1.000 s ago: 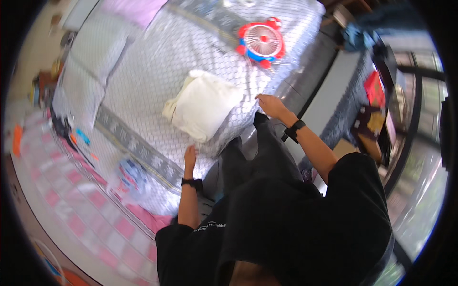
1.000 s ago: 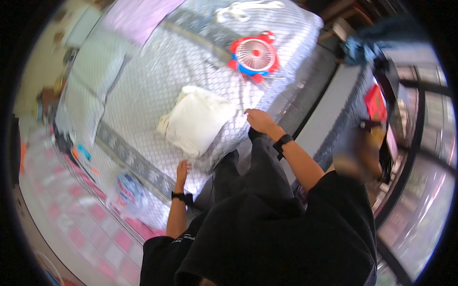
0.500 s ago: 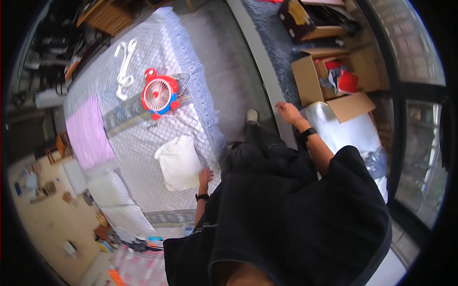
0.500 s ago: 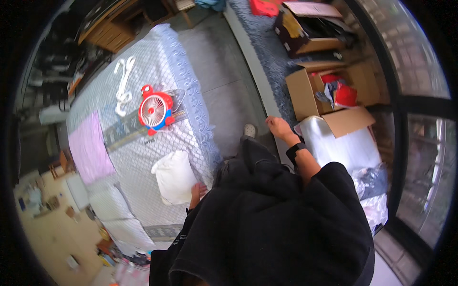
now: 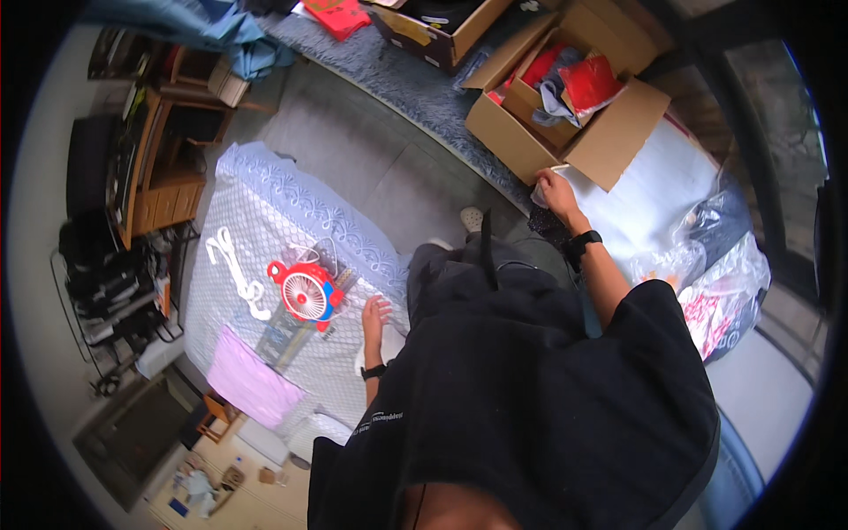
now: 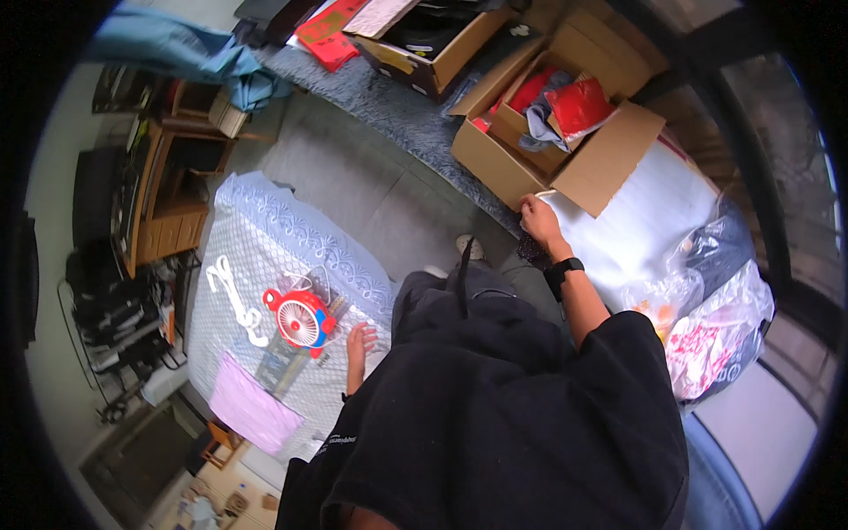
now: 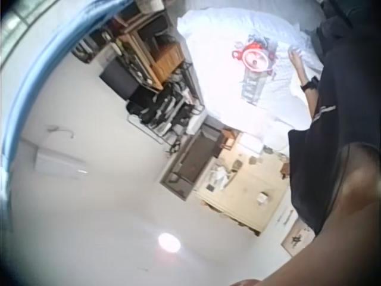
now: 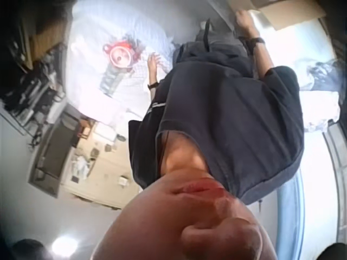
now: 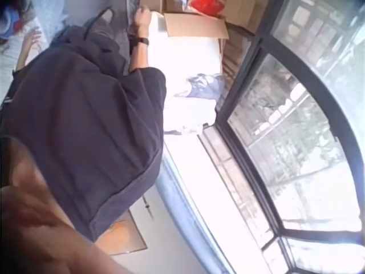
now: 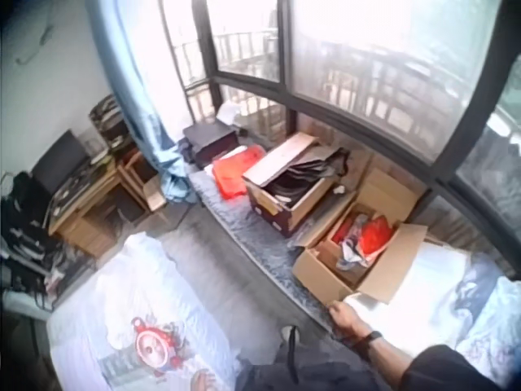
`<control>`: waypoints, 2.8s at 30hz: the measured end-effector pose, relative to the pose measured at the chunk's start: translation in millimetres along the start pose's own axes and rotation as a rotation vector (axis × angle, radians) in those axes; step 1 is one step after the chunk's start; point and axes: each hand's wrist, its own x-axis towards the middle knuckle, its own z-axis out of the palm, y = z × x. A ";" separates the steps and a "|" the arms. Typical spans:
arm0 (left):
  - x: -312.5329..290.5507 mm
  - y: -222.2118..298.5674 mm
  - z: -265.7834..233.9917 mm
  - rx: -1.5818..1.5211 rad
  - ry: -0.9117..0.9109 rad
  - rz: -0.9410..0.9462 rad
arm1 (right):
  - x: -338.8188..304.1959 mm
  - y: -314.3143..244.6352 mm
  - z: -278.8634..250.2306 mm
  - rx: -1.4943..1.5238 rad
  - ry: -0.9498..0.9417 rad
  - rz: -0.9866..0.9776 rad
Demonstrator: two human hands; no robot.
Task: Folding a white bathrobe on a bed.
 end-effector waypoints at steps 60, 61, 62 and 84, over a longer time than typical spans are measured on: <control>119.1 96.3 15.9 0.515 -0.327 -0.026 | -275.2 179.9 -171.1 -0.377 0.977 1.261; 128.4 83.3 3.5 0.593 -0.389 0.093 | -278.2 178.2 -173.8 -0.367 0.958 1.257; 133.1 71.6 -9.0 0.668 -0.449 0.212 | -279.7 177.3 -174.4 -0.360 0.938 1.248; 112.5 76.8 9.5 0.476 -0.311 0.017 | -359.2 142.4 -290.8 -0.754 1.782 0.911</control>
